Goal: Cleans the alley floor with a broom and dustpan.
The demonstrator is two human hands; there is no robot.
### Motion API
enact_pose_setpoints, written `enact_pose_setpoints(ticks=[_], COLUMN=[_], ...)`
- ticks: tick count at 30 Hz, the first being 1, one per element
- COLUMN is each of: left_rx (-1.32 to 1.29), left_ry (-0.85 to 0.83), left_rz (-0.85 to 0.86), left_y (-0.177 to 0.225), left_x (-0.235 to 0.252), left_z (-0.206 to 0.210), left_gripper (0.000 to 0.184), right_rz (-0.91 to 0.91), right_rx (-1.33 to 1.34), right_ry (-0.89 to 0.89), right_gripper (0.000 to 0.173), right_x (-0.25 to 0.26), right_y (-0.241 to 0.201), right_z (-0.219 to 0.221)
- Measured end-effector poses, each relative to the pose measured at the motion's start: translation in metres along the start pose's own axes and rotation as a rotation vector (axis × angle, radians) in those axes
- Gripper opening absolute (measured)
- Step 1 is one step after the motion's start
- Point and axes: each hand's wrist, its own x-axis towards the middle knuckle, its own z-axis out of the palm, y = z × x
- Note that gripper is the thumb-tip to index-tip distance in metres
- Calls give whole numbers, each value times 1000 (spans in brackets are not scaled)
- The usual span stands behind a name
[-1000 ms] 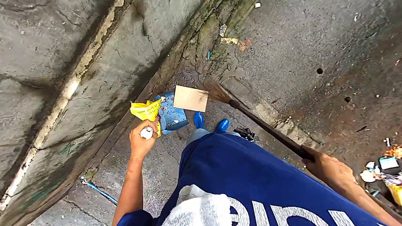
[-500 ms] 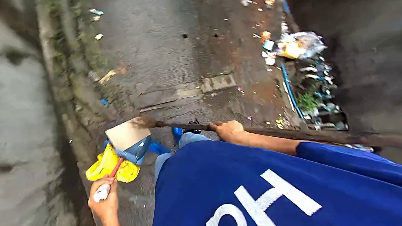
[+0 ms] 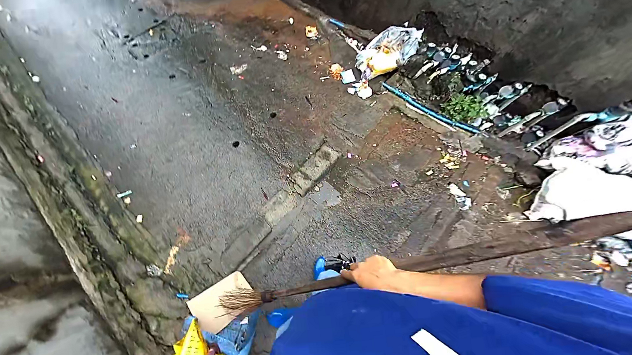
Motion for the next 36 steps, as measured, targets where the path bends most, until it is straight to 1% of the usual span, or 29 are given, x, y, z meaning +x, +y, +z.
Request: enact_pose_setpoints(ticks=[2, 5, 8, 12, 15, 17, 19, 21, 24, 28, 32, 34, 36], left_rx=[-7, -30, -61, -104, -142, -155, -188, -241, -317, -386, -399, -382, -323], left_ry=[-37, -111, -202, -364, -474, -579, -704, -812, -925, -1004, -1050, -1021, -967], left_rz=[29, 111, 191, 276, 334, 381, 432, 464, 499, 474, 437, 393, 312], left_y=[23, 50, 77, 109, 137, 152, 167, 183, 214, 264, 306, 327, 353], left_x=[19, 47, 78, 121, 154, 175, 201, 218, 219, 196, 161, 144, 121], left_z=[25, 75, 134, 217, 281, 322, 366, 415, 484, 578, 674, 717, 757], left_gripper=[16, 19, 20, 19, 18, 17, 19, 22, 26, 28, 31, 32, 30], right_rz=[12, 37, 82, 198, 264, 321, 398, 500, 606, 713, 773, 771, 752], right_rx=[64, 180, 323, 508, 655, 762, 880, 978, 1099, 1252, 1397, 1447, 1500], right_ry=[12, 42, 87, 158, 238, 283, 340, 383, 362, 349, 331, 344, 368], right_gripper=[43, 43, 45, 50, 59, 64, 63, 60, 58, 59, 59, 59, 60], right_x=[-7, -13, -22, -30, -39, -47, -48, -47, -46, -58, -64, -62, -63], right_y=[35, 91, 137, 187, 216, 226, 224, 224, 229, 261, 313, 346, 382], right_z=[-3, -3, -2, 5, 13, 24, 35, 44, 62, 88, 121, 140, 157])
